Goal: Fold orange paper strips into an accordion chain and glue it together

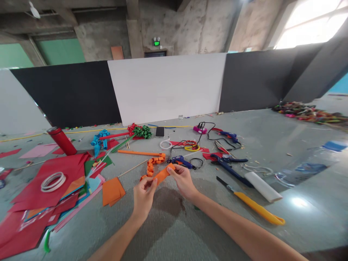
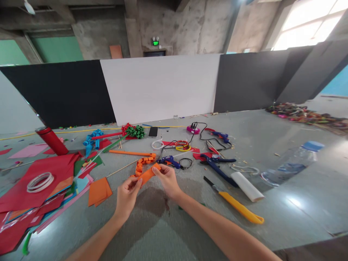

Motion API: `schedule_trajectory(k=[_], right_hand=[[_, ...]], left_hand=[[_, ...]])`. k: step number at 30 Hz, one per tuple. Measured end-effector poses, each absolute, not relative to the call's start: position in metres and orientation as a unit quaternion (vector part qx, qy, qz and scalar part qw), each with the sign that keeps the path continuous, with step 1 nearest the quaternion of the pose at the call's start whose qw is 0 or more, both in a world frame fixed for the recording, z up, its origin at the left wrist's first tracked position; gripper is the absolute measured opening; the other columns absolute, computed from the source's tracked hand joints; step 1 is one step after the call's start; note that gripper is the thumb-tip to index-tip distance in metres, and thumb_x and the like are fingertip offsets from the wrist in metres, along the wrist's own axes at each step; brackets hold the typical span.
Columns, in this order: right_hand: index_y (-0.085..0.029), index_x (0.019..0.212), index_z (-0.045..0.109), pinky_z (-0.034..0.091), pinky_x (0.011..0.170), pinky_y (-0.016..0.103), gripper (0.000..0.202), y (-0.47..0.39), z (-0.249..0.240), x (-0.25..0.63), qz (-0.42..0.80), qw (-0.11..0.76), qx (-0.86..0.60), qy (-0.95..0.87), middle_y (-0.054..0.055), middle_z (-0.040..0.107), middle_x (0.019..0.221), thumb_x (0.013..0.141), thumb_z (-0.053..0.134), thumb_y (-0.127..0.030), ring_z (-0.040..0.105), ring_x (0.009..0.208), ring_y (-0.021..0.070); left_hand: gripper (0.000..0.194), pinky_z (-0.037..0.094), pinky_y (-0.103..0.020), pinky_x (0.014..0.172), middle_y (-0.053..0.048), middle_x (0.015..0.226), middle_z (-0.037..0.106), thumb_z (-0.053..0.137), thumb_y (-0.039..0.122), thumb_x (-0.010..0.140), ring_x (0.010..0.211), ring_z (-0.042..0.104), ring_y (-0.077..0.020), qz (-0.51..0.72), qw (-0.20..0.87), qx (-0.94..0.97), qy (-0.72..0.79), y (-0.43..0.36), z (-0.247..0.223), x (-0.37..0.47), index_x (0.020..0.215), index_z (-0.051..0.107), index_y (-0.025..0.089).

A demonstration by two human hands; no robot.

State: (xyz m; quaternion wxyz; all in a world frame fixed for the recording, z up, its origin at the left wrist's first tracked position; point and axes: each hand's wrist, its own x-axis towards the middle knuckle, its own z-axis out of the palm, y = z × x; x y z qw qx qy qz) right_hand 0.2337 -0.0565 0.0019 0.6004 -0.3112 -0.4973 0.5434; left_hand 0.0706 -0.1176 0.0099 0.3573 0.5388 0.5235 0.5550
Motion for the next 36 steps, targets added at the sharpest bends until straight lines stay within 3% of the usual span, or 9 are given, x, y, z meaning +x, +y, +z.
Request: schedule_trajectory(k=[8,11,15,23,36], right_hand=[[-0.016,0.081,0.073,0.043,0.067,0.025,0.029,-0.056,0.003,0.234,0.547,0.598,-0.307,-0.499,0.003,0.067,0.077,0.078,0.076,-0.045,0.054,0.068,0.0144],[-0.016,0.079,0.072,0.042,0.065,0.024,0.030,-0.056,0.002,0.234,0.534,0.602,-0.323,-0.498,0.002,0.066,0.075,0.077,0.076,-0.046,0.053,0.067,0.0138],[-0.016,0.077,0.070,0.040,0.063,0.023,0.030,-0.055,0.001,0.234,0.519,0.610,-0.334,-0.497,0.000,0.063,0.071,0.078,0.076,-0.046,0.051,0.064,0.0128],[-0.016,0.074,0.068,0.042,0.061,0.025,0.034,-0.064,0.007,0.231,0.524,0.580,-0.335,-0.527,0.001,0.064,0.071,0.076,0.076,-0.048,0.052,0.064,0.0138],[-0.016,0.066,0.060,0.035,0.056,0.023,0.038,-0.066,0.009,0.230,0.495,0.594,-0.346,-0.532,-0.002,0.053,0.062,0.078,0.074,-0.048,0.043,0.058,0.0108]], left_hand=[[0.032,0.047,-0.023,0.065,-0.005,0.076,0.069,0.065,0.046,0.085,0.070,0.062,-0.0157,0.559,0.353,0.541,0.520,-0.117,0.010,0.070,0.083,0.070,0.014],[0.032,0.050,-0.024,0.069,-0.006,0.082,0.071,0.070,0.043,0.081,0.074,0.065,-0.0162,0.583,0.390,0.510,0.498,-0.116,0.010,0.072,0.095,0.068,0.014],[0.050,0.051,-0.024,0.067,-0.004,0.079,0.071,0.078,0.042,0.074,0.070,0.066,-0.0152,0.587,0.472,0.466,0.464,-0.113,0.008,0.075,0.113,0.062,0.014],[0.043,0.050,-0.026,0.055,-0.007,0.065,0.073,0.079,0.052,0.069,0.050,0.060,-0.0142,0.523,0.546,0.477,0.449,-0.109,0.004,0.076,0.076,0.073,0.010],[0.045,0.054,-0.029,0.060,-0.010,0.069,0.076,0.069,0.056,0.078,0.055,0.065,-0.0175,0.508,0.554,0.492,0.439,-0.111,0.006,0.077,0.077,0.077,0.012]])
